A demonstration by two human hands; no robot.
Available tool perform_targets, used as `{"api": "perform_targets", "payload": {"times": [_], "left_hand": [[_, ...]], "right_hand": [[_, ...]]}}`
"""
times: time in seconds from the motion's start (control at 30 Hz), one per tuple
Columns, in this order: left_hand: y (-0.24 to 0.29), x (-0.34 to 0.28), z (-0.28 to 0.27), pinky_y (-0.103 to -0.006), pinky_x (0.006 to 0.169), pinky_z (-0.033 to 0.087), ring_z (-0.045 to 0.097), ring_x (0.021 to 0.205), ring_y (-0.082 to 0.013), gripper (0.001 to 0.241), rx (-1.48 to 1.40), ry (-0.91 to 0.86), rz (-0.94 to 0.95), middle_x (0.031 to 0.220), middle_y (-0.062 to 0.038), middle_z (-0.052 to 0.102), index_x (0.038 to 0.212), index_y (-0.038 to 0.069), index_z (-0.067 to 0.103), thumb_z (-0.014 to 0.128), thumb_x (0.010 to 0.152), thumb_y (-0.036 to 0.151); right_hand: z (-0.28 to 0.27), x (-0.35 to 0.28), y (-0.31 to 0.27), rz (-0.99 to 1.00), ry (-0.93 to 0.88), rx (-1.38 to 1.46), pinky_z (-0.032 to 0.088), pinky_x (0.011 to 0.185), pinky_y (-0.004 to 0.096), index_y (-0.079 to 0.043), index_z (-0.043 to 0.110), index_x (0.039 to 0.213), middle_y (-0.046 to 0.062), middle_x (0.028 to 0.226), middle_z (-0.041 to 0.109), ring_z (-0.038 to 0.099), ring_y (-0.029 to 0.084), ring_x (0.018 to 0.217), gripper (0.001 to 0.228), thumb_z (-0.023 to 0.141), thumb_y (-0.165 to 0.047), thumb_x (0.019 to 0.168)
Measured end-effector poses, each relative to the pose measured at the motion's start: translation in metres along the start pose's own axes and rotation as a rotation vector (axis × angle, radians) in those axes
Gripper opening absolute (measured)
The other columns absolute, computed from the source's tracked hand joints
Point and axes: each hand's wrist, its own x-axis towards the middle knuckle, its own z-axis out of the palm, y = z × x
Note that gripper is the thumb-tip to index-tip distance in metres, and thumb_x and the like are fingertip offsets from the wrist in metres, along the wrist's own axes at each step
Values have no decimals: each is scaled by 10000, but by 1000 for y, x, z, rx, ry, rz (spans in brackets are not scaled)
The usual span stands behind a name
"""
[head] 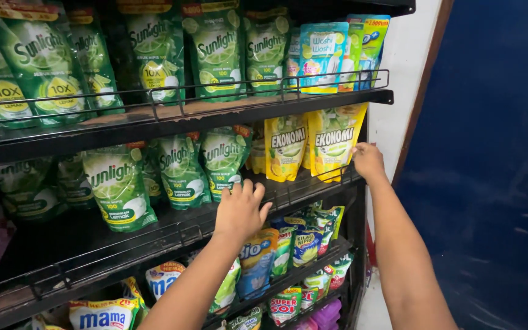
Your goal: Stocking or organizing liquid detergent refill pouches on a store shelf while sitting on the floor.
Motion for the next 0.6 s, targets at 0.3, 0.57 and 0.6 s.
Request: {"api": "perform_targets", "payload": {"times": [0.3, 0.57, 0.6], "left_hand": [[2, -1, -9, -495, 818, 491, 609, 1019, -308, 499, -26, -60, -16, 1122, -116, 611, 1237, 112, 579, 600, 924, 501], [1, 0, -6, -500, 766, 516, 620, 999, -302, 503, 0, -47, -26, 1125, -110, 605, 1223, 122, 579, 599, 914, 519], [2, 0, -6, -495, 752, 521, 622, 999, -302, 498, -10, -56, -29, 1127, -108, 605, 1222, 125, 579, 598, 918, 518]], "right_hand": [[9, -12, -20, 63, 214, -133, 526, 882, 463, -66, 777, 1055, 216, 1018, 737, 688, 409, 990, 212, 677, -220, 950], [-11, -7, -28, -2, 227, 66, 548, 884, 427, -57, 717, 1026, 173, 985, 759, 728, 350, 960, 158, 616, -172, 987], [-10, -6, -22, -38, 193, 84, 548, 878, 422, -54, 701, 1055, 165, 996, 759, 731, 333, 963, 161, 621, -175, 983]]}}
